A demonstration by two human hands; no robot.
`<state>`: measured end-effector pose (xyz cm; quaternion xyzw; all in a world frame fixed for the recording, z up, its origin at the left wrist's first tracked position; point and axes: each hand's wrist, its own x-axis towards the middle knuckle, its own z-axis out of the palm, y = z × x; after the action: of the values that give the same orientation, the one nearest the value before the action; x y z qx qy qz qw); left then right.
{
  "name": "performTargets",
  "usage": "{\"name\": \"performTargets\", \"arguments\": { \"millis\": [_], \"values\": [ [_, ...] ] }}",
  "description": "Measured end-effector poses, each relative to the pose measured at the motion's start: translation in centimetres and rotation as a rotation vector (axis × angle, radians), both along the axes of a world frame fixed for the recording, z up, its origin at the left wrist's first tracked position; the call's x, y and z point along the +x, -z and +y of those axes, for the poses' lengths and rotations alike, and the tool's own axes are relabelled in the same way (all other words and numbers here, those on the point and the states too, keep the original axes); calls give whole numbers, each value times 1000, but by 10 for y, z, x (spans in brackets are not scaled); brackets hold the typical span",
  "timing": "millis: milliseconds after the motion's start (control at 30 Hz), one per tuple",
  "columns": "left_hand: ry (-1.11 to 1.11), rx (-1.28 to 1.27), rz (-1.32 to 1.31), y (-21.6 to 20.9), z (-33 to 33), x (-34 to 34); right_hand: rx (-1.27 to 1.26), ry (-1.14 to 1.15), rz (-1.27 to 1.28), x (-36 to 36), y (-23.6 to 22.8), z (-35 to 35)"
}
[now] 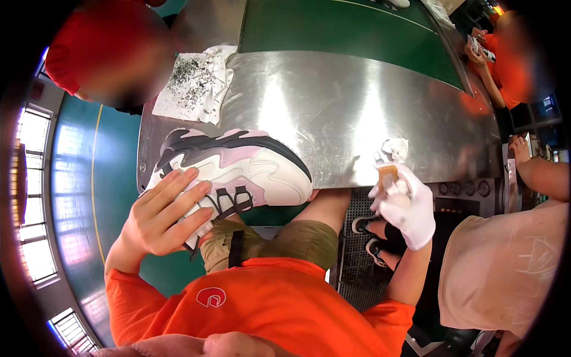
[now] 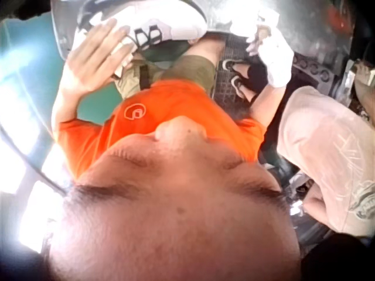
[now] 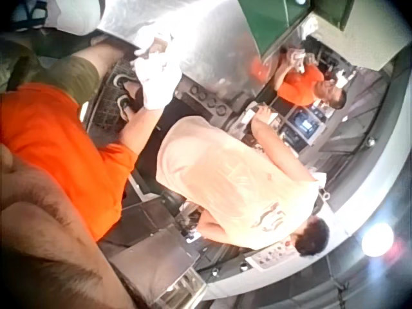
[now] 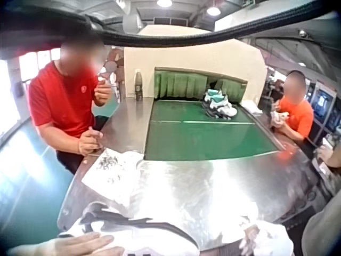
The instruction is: The person uses a syringe to apply a clear liquid adhesive to the sole and side seams of a white and teal sneaker. They hold the shoe with one hand while carefully dispensing the glue along the edges with the other. The person rotates the shoe to access different areas and places it on the metal table periodically.
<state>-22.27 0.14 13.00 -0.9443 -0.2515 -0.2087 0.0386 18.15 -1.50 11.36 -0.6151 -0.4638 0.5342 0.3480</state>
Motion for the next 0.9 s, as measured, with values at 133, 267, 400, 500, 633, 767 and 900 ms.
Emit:
{"name": "performTargets", "arguments": {
  "millis": [133,267,400,500,633,767,900],
  "values": [
    [45,13,-5,1,13,-2,232,-176,501,-25,-3,7],
    [136,-32,-53,-1,28,-3,227,-313,861,-36,12,29],
    [177,-71,-85,0,33,-8,216,-305,1065,-59,16,43],
    [173,-70,-106,2,32,-9,335,-434,1184,-87,18,62],
    [171,-90,-140,7,33,-10,203,-525,1226,-96,18,74],
    [158,-86,-153,10,31,-11,208,-503,1180,-89,23,71],
    [145,-71,-165,12,29,-10,244,-466,1135,-70,31,63]
  ]
}}
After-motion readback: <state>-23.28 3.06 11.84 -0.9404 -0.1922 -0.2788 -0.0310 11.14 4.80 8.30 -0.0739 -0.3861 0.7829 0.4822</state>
